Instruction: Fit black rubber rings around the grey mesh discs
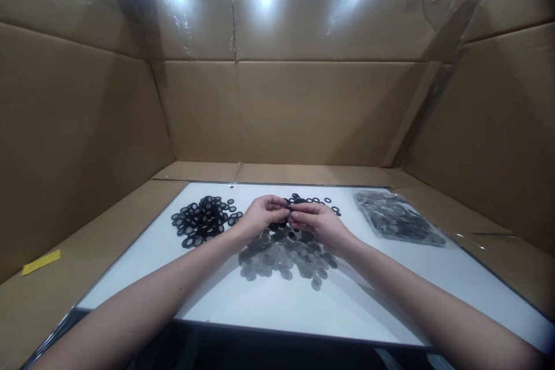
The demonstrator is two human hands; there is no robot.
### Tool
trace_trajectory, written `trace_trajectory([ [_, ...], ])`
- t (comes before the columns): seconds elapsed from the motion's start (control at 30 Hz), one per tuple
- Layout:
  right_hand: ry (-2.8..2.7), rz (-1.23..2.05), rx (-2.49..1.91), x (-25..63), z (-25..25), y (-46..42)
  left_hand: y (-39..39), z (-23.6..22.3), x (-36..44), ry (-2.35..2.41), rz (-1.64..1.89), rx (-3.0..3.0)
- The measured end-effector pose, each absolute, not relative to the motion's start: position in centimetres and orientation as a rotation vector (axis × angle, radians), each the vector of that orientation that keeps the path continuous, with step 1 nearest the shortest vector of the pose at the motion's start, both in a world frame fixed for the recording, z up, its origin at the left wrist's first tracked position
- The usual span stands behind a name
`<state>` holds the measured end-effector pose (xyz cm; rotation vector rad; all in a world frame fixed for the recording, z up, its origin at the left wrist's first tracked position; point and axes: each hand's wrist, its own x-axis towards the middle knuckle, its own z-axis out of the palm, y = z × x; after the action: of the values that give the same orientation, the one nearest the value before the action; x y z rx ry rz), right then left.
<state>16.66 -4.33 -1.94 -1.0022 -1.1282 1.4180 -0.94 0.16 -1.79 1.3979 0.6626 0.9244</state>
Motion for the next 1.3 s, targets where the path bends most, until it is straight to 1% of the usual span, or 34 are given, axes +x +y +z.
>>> trace_trajectory([
  [0.13, -1.163, 1.323, -1.024, 16.4, -1.6, -4.6, -0.3, -1.6, -0.7, 0.649, 0.991, 1.450],
  [0.27, -1.212, 1.204, -1.035, 16.2, -0.9, -5.1, -0.9, -1.1, -0.7, 0.608, 0.979, 1.438],
  [0.47, -1.260, 1.137, -1.027, 16.0, -0.5, -5.4, -0.7, -0.8, -0.7, 0.652, 0.933, 1.237],
  [0.7, -1.339, 0.996, -1.017, 15.5, 0.1, -5.9, -1.1, -0.8, -0.5, 0.616, 1.023, 1.158],
  [1.03, -1.352, 0.973, -1.009, 15.4, 0.0, -6.1, -1.9, -1.1, 0.0, 0.604, 1.110, 1.129],
  [1.3, -1.425, 0.952, -1.009, 15.3, 0.6, -6.4, -1.5, -0.7, -0.5, 0.575, 1.001, 1.199],
])
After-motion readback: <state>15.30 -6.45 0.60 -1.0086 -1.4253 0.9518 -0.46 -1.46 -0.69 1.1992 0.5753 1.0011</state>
